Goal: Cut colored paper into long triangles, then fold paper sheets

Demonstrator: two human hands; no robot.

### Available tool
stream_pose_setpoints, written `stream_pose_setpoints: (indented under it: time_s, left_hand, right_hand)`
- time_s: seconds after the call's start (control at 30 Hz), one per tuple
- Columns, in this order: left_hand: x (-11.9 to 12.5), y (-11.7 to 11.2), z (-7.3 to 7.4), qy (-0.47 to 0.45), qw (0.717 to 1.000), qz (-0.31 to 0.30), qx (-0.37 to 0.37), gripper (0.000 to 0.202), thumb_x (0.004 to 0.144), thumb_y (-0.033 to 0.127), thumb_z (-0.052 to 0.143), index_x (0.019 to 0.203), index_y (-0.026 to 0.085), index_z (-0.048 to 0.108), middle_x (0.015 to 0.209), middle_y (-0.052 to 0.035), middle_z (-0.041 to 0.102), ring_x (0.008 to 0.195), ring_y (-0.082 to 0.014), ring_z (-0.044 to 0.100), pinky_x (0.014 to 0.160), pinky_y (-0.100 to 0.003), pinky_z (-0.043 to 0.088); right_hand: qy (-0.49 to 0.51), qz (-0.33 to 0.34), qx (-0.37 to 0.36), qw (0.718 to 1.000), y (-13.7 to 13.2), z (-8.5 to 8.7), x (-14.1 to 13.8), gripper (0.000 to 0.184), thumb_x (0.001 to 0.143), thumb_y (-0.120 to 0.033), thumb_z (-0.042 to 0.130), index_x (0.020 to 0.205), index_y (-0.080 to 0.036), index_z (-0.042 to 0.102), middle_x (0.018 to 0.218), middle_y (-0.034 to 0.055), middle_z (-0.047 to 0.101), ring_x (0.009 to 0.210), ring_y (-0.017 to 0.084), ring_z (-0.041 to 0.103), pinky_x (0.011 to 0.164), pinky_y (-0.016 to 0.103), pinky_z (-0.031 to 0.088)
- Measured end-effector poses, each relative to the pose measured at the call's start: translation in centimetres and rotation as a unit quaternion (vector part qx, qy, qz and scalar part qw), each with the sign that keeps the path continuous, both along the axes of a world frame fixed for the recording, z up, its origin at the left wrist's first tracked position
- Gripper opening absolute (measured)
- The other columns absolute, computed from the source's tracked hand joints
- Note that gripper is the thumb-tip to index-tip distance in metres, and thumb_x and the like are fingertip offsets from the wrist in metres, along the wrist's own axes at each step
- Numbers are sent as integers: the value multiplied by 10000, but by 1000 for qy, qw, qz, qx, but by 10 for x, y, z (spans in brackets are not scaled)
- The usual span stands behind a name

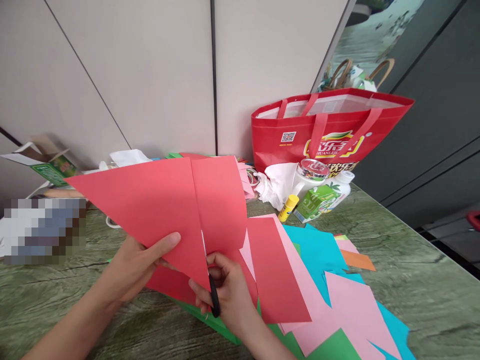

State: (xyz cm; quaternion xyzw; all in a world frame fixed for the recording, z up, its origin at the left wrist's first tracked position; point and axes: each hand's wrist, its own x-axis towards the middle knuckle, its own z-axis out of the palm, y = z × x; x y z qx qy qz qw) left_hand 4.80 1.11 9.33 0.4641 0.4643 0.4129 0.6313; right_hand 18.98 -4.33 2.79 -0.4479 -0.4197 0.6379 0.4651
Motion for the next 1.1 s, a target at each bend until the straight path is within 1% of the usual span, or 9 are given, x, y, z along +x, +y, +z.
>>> stream_pose_setpoints:
  time_s: [0.17, 0.23, 0.3, 0.37, 0.47, 0.63, 0.83, 0.97, 1.1]
  left_hand:
    - [-3, 5, -1, -27, 999, 32, 18, 239, 688, 282, 660, 896, 195, 580, 901, -20, 680, 760, -197, 643, 532, -261, 543]
    - [-4, 5, -2, -20, 999, 30, 14, 251, 683, 277, 663, 904, 191, 581, 906, -23, 673, 760, -198, 638, 526, -272, 549]
    - [-5, 6, -3, -7, 1000, 24, 14, 265, 685, 281, 659, 922, 196, 577, 918, -22, 670, 777, -210, 637, 527, -293, 556]
    - [-6, 6, -4, 1, 1000, 15, 19, 274, 686, 279, 659, 936, 209, 570, 916, -10, 673, 780, -215, 642, 542, -312, 559]
    - [-7, 5, -3, 15, 1000, 1, 14, 252, 683, 276, 663, 910, 211, 577, 840, -3, 687, 710, -211, 653, 559, -328, 558]
    - [-3, 1, 1, 31, 999, -4, -13, 210, 647, 287, 687, 825, 210, 606, 739, -12, 698, 607, -210, 652, 550, -335, 552]
    - [-1, 1, 3, 29, 999, 4, -16, 230, 614, 292, 705, 812, 216, 617, 750, -3, 702, 609, -215, 655, 555, -351, 556]
    - [0, 0, 3, 35, 999, 5, -18, 277, 588, 314, 718, 819, 205, 612, 763, -24, 705, 620, -230, 655, 532, -356, 563]
    - [3, -1, 3, 30, 999, 29, -11, 291, 582, 313, 720, 827, 207, 605, 758, -25, 701, 607, -230, 650, 491, -350, 561]
  right_hand:
    - [4, 5, 1, 1000, 1, -7, 1, 334, 691, -406, 669, 857, -155, 524, 461, -64, 534, 335, 50, 448, 340, 151, 352]
    - [11, 9, -1, 1000, 1, -7, 1, 327, 701, -398, 663, 871, -155, 526, 473, -59, 545, 339, 52, 451, 343, 154, 353]
    - [22, 7, 12, 1000, 1, -6, 0, 306, 699, -374, 672, 865, -160, 530, 502, -56, 561, 365, 57, 474, 376, 164, 385]
    - [27, 1, 36, 999, 2, -4, 0, 307, 655, -329, 718, 846, -171, 536, 580, -40, 604, 438, 77, 531, 449, 186, 441]
    - [41, -13, 56, 998, 4, 0, -1, 371, 557, -276, 788, 820, -189, 541, 709, -9, 657, 604, 132, 610, 568, 222, 489]
    - [52, -42, 46, 997, 6, 1, -1, 399, 501, -298, 813, 780, -191, 550, 735, 25, 691, 697, 186, 638, 621, 258, 500]
    - [53, -48, 30, 997, 6, 1, -1, 401, 485, -288, 820, 780, -196, 565, 728, 33, 698, 695, 203, 649, 621, 277, 508]
    - [48, -57, 35, 997, 5, 1, -2, 408, 481, -324, 813, 798, -207, 585, 722, 33, 697, 724, 220, 648, 623, 293, 512]
    - [55, -62, 23, 996, 5, 0, -2, 412, 464, -315, 819, 793, -201, 598, 658, 6, 679, 525, 155, 602, 473, 234, 467]
